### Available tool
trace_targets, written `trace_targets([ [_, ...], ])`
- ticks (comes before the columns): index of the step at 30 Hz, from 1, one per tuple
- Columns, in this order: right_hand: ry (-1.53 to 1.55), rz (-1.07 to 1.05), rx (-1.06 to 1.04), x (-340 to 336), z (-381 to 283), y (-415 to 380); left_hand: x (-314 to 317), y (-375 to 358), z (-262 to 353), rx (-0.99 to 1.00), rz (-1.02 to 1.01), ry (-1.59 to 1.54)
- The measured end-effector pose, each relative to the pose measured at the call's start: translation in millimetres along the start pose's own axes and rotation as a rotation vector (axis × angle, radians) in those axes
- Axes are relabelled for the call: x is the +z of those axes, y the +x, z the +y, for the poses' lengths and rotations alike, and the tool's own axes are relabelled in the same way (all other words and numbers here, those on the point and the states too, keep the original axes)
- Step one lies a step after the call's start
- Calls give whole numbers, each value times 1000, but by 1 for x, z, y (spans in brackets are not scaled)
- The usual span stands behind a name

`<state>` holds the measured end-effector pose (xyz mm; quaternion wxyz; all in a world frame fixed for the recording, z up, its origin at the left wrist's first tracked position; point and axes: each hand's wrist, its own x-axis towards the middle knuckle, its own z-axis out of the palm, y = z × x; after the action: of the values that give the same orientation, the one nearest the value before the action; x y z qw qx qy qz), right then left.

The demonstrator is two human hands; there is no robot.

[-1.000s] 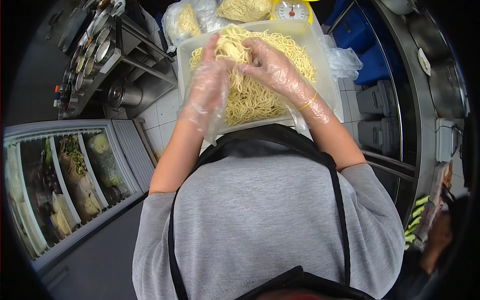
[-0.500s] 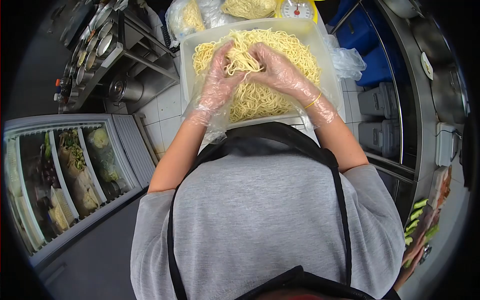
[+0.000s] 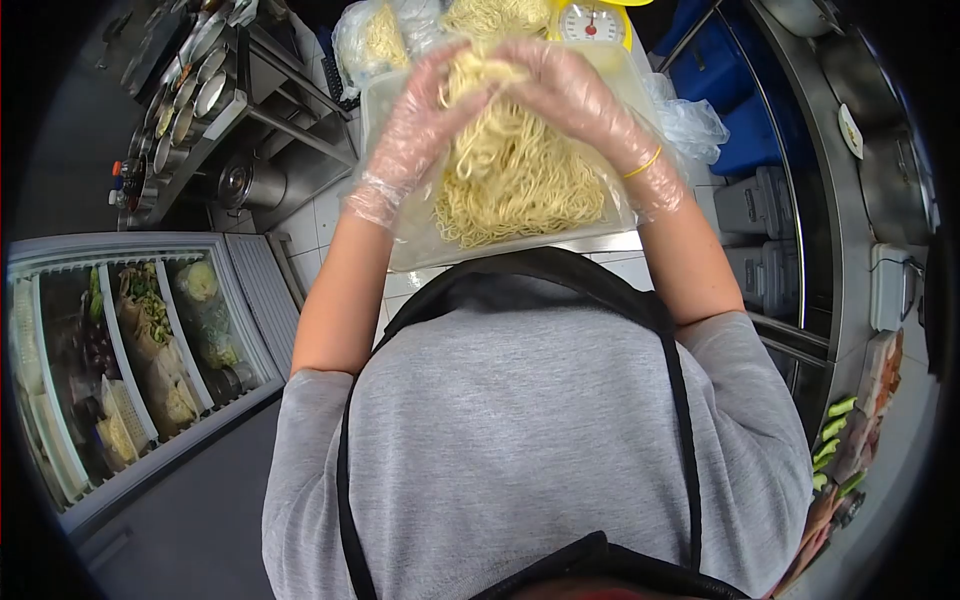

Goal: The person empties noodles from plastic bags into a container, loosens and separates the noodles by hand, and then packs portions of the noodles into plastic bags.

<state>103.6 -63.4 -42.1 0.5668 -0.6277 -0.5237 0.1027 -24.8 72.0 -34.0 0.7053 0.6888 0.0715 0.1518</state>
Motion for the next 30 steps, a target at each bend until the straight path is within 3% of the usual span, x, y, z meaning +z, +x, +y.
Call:
trace_targets([
  [2, -645, -146, 86, -11, 14, -21, -18, -9, -18, -44, -102, 102],
  [4, -586, -197, 150, -29, 28, -44, -33, -27, -18, -169, -95, 633],
  [8, -432, -284, 260, -56, 18, -64, -64, -38, -23, -258, -178, 525],
  [10, -451, -263, 301, -50, 30, -69, -64, -30, -13, -77, -226, 930],
  [14, -441, -279, 285, 5, 33, -51, -29, 8, -32, -248, -227, 827],
  [16, -523, -221, 220, 19, 35, -47, -15, 19, -58, -337, -202, 74],
  [21, -130, -80, 18, 10, 42, -35, -24, 21, -38, -325, -151, 55],
  [22, 23, -70, -8, 4, 28, -31, -22, 18, -29, -190, -86, -68],
  [23, -26, -49, -6, 0, 17, -27, -19, 19, -21, -56, -22, -192],
  [24, -28, -49, -5, -7, 3, -24, -17, 22, -11, -55, -23, -194],
  [26, -157, -71, 20, -16, -18, -23, -18, 25, 6, 215, -85, -274],
  [27, -153, -74, 20, -21, -12, -24, -24, 24, -1, 213, -81, -273],
  [30, -194, -196, 53, -23, 17, -38, -45, 22, -34, -255, 37, 487],
])
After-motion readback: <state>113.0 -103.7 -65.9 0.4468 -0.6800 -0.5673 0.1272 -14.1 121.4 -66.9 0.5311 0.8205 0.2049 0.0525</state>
